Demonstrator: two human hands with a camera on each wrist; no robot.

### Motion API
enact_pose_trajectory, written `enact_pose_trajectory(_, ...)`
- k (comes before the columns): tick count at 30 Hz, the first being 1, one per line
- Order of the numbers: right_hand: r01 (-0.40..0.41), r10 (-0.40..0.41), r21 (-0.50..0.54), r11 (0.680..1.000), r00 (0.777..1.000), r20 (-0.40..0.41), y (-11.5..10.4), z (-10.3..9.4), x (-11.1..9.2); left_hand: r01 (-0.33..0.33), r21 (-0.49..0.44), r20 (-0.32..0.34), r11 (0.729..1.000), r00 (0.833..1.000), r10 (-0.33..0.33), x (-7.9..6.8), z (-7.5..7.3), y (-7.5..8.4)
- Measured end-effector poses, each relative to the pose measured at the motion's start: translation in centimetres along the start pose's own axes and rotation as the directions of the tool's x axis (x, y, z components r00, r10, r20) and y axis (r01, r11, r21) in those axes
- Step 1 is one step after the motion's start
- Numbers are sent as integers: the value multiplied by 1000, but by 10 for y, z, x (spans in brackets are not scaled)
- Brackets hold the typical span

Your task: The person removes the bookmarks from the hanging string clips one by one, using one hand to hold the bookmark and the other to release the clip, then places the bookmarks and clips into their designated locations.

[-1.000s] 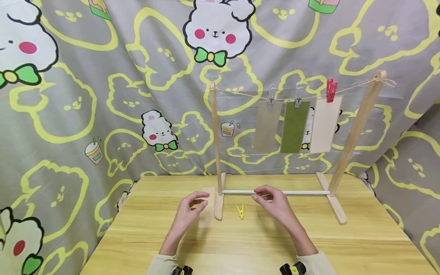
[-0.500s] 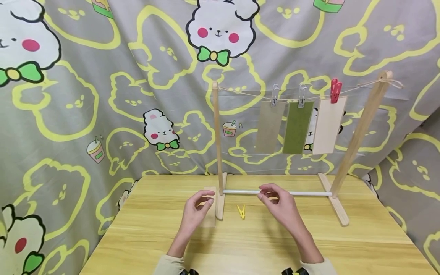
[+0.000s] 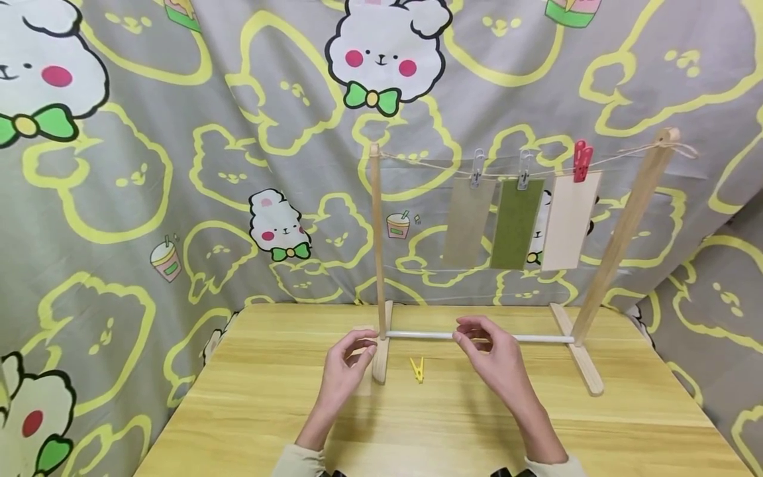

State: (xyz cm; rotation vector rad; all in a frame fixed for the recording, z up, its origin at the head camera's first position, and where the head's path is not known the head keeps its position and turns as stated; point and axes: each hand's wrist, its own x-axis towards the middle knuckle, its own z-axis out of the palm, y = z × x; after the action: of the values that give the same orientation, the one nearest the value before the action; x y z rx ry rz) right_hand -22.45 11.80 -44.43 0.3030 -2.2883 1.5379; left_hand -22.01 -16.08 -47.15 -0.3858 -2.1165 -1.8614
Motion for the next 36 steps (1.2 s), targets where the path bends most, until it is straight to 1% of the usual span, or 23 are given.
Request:
enact_pose_trajectory(5, 45, -45, -7, 999, 999, -23, -2, -6, 0, -18, -11, 3, 1000, 1000, 18, 3, 5, 3)
enact_pose_trajectory(10, 68, -68, -6, 998, 996, -63, -3, -13, -2, -31, -35, 22, 999, 999, 31, 9, 14, 5)
enact_pose_trajectory(15, 88, -85, 33, 996, 994, -76, -6, -16, -2, -29, -55, 17, 998, 999, 30, 13, 21, 10)
enact_pose_trajectory(21, 104, -99, 62, 993, 991, -87, -10, -18, -1, -48, -64, 29, 997, 998, 50, 18, 29, 15)
enact_pose_trajectory(28, 129, -120, 92, 987, 987, -104, -10, -21, -1, -73, -109, 13, 991, 997, 75, 25, 36, 20)
enact_pose_trajectory(36, 121, -105, 120, 985, 986, -133, -10, -28, 3, -87, -145, 24, 986, 995, 92, 34, 48, 27)
